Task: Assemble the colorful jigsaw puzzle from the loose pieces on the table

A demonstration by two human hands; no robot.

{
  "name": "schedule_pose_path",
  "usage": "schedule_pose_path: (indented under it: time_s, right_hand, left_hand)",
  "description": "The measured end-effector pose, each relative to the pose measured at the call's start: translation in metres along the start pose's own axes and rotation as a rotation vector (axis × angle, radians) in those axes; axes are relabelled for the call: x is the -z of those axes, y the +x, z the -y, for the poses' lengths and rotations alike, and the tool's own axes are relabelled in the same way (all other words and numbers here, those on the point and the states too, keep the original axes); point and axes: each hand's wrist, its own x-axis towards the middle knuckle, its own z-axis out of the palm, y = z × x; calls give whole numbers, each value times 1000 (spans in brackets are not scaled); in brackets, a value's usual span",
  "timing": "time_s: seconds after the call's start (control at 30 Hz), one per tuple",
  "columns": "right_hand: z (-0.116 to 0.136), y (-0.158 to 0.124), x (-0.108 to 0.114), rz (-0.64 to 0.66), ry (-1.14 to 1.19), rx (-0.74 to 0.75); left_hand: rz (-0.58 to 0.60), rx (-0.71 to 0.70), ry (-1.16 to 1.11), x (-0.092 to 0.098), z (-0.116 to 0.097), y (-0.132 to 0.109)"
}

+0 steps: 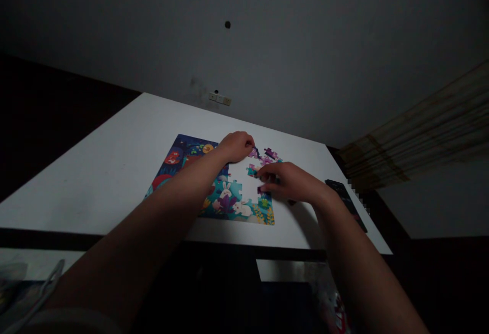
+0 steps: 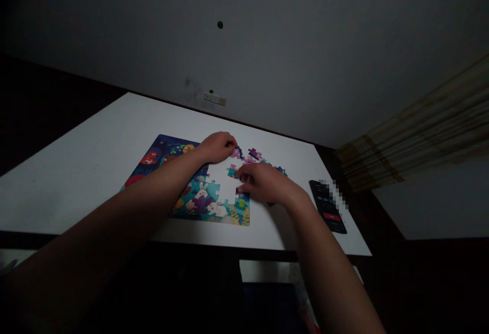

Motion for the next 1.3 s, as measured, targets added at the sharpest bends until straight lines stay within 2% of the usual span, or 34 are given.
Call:
schedule_pose_path:
  time_s: [0.07,0.23,0.37,0.57,0.7,1.07,1.3]
  right_hand:
    - [-10,10,3,-20,38,14]
    - [-35,35,-1,22,81,20]
    - [-48,41,-10,-44,149,49]
    - [-50,38,-21,-150,68,85]
    - [-48,40,-27,-179,15,123]
    - [-53,43,-34,-298,39,232]
    - [-54,38,-31,-299,97,190]
  left_hand:
    - [-13,-9,-8,-1,1,0]
    - [-20,-23,-10,-2,4,2]
    - [0,-24,58,-1,1,1]
    - [-16,-154,392,-7,-18,-8]
    - [-54,-153,460,-11,-25,-13]
    - [-91,-102,388,-2,-34,-20]
    - [-89,-91,207,3,-14,-32]
